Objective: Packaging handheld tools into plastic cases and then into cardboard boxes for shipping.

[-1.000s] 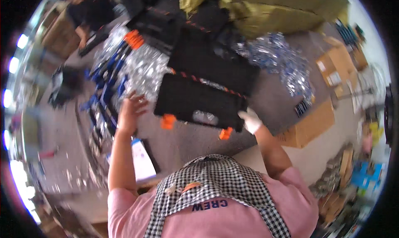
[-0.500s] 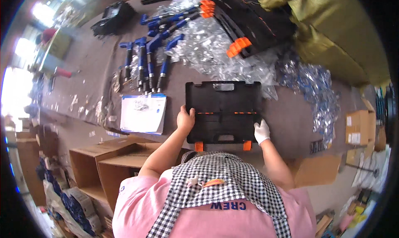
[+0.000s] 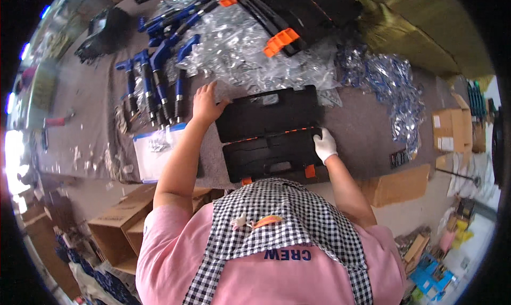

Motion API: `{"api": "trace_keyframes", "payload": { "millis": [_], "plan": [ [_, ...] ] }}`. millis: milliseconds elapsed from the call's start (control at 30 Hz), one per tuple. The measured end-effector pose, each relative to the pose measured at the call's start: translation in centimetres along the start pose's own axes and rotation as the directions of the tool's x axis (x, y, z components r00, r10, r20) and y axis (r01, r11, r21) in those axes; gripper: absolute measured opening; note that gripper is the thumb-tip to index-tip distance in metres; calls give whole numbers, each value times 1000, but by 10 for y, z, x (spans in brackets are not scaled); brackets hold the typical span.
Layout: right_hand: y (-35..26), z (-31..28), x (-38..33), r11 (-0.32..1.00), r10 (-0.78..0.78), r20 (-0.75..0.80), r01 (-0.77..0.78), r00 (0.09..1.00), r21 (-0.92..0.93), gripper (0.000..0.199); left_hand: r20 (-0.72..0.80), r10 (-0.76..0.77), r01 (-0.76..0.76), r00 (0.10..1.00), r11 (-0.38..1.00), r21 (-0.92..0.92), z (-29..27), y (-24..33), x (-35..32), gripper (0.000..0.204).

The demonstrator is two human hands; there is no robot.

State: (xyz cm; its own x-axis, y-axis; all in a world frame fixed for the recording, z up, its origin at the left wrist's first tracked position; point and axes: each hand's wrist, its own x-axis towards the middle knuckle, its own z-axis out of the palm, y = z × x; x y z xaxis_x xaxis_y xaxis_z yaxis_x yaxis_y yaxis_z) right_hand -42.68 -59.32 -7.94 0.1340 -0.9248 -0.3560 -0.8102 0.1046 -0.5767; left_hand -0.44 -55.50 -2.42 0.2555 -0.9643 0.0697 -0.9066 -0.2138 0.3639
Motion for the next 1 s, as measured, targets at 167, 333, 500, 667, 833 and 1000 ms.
{"api": "trace_keyframes", "payload": {
  "millis": [167,333,500,667,833,1000],
  "plan": [
    [-8,-12,-14,997,-37,-151,48,988,66,31,534,45,-159,844,973,169,35,72,40,24],
    [-17,-47,-48,937,-7,-137,54,991,344,37,210,299,-343,931,913,219,-50,109,33,17],
    [-127,-101,-10,650,-30,-290,239,957,722,34,-470,405,-323,785,913,248,-224,177,114,47],
    [-151,-103,109,516,50,-283,218,958,829,36,-651,193,-289,734,957,-41,-281,161,147,48],
    [-177,-125,170,493,229,-426,273,875,826,40,-582,-254,-169,773,801,-574,-95,106,138,74],
    [-247,-157,160,524,204,-541,376,816,764,33,393,-315,408,864,-21,-913,-66,186,135,79]
  ]
}}
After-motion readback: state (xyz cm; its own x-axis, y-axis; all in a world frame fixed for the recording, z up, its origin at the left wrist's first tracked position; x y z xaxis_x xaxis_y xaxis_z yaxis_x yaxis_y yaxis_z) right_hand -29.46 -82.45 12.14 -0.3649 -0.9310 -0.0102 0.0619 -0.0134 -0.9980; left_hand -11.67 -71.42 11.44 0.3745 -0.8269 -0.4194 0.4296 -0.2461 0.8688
